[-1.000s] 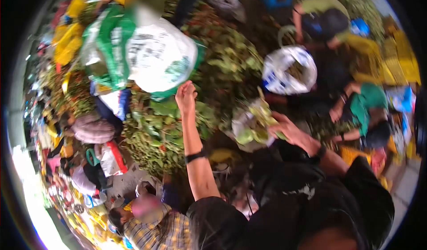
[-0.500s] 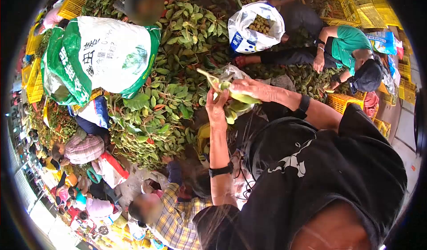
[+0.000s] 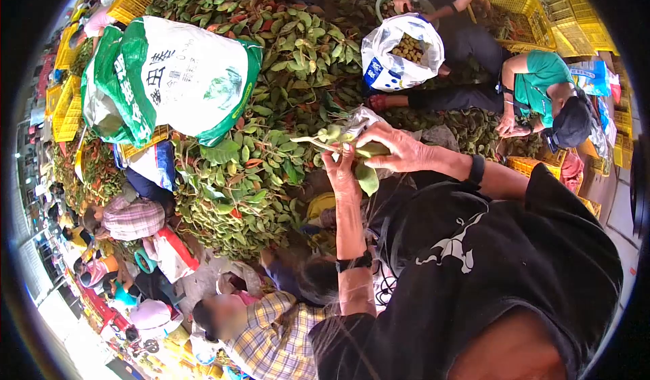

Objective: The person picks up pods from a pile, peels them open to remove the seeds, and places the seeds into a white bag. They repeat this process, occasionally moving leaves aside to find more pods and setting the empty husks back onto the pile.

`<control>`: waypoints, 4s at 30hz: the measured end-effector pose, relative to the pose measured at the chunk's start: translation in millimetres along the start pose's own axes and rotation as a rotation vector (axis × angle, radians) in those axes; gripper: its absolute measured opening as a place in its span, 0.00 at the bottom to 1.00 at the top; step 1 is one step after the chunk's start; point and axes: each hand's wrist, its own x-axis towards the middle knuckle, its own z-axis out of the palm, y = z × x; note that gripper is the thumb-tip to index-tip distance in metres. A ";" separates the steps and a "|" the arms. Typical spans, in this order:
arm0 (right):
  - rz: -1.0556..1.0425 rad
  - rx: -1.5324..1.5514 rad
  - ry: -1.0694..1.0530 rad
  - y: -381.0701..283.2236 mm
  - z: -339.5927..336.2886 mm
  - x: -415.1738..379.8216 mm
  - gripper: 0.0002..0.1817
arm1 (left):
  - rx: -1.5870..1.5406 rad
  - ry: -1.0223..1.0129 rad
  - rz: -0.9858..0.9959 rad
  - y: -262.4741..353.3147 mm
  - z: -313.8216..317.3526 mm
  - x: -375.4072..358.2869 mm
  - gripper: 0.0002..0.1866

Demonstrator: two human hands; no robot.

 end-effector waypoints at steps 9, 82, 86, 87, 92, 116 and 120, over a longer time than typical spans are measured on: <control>0.500 0.297 -0.185 2.1 1.1 -11.2 0.25 | -0.126 -0.057 0.063 -17.4 2.1 -24.4 0.24; 0.851 0.916 -0.523 178.0 57.8 -9.8 0.20 | -0.019 0.074 0.100 -106.1 -59.3 22.6 0.23; 0.820 0.526 -0.558 200.8 83.6 -0.7 0.26 | 0.029 0.263 0.060 -145.1 -83.5 57.7 0.22; 0.838 0.497 -0.589 213.4 91.5 -0.8 0.27 | 0.007 0.285 0.091 -153.3 -86.6 66.7 0.21; 0.991 0.650 -0.441 256.6 114.7 -11.9 0.26 | -0.014 0.333 0.051 -196.3 -105.4 88.4 0.19; 0.759 -0.045 -0.177 328.6 204.1 -45.1 0.26 | -0.040 0.468 0.113 -271.2 -112.5 113.6 0.09; 0.690 -0.147 -0.199 346.3 222.2 -52.3 0.23 | 0.096 0.535 0.094 -283.9 -121.7 119.7 0.08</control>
